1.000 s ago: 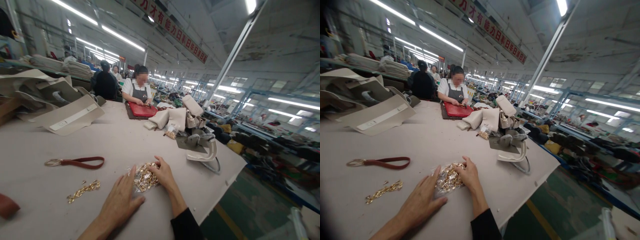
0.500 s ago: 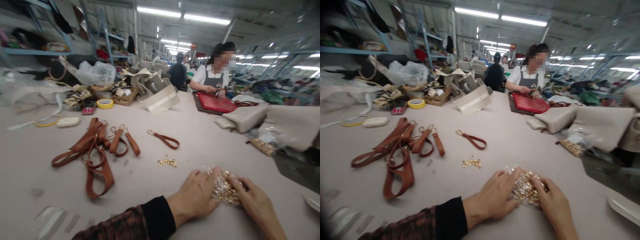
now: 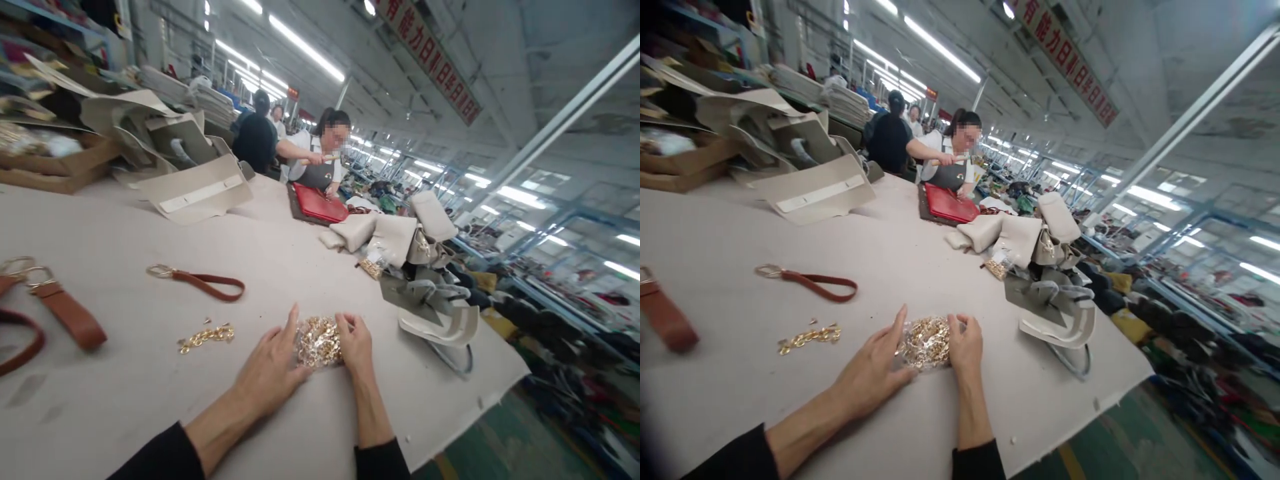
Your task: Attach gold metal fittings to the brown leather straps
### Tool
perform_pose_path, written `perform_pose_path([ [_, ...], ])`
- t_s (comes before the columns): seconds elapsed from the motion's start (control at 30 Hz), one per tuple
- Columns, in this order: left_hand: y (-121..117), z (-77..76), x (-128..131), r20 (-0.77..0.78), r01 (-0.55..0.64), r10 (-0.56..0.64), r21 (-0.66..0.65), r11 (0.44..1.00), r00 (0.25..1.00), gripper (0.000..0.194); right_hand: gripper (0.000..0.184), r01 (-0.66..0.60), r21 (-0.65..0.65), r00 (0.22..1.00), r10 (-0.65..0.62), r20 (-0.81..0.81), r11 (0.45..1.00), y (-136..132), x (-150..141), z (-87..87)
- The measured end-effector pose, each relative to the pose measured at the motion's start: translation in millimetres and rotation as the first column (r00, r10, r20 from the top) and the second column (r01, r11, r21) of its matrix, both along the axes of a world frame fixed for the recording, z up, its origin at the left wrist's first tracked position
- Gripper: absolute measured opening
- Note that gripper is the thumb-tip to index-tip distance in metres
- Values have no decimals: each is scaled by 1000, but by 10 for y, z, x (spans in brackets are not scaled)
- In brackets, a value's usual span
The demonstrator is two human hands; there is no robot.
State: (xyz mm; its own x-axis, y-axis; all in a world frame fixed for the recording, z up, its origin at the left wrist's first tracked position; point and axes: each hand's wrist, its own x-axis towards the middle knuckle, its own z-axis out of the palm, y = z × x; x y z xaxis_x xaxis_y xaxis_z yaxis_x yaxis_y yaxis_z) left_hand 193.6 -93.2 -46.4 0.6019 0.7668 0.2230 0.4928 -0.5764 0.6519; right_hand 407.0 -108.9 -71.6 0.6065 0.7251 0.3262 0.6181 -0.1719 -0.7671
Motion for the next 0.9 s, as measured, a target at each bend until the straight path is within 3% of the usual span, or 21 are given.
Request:
perform_pose_path([
  [0.27,26,-46,9,-46,0,2,36,999,999,97,23,-159,22,984,161,-75,987,-13,-91,14],
  [0.53,24,-14,20,-2,-48,48,-92,995,999,108,25,-137,231,975,173,-142,963,-13,-153,86],
  [0.9,64,-74,44,68,-104,112,-117,988,991,113,22,-106,450,993,117,3,887,-34,-77,176],
])
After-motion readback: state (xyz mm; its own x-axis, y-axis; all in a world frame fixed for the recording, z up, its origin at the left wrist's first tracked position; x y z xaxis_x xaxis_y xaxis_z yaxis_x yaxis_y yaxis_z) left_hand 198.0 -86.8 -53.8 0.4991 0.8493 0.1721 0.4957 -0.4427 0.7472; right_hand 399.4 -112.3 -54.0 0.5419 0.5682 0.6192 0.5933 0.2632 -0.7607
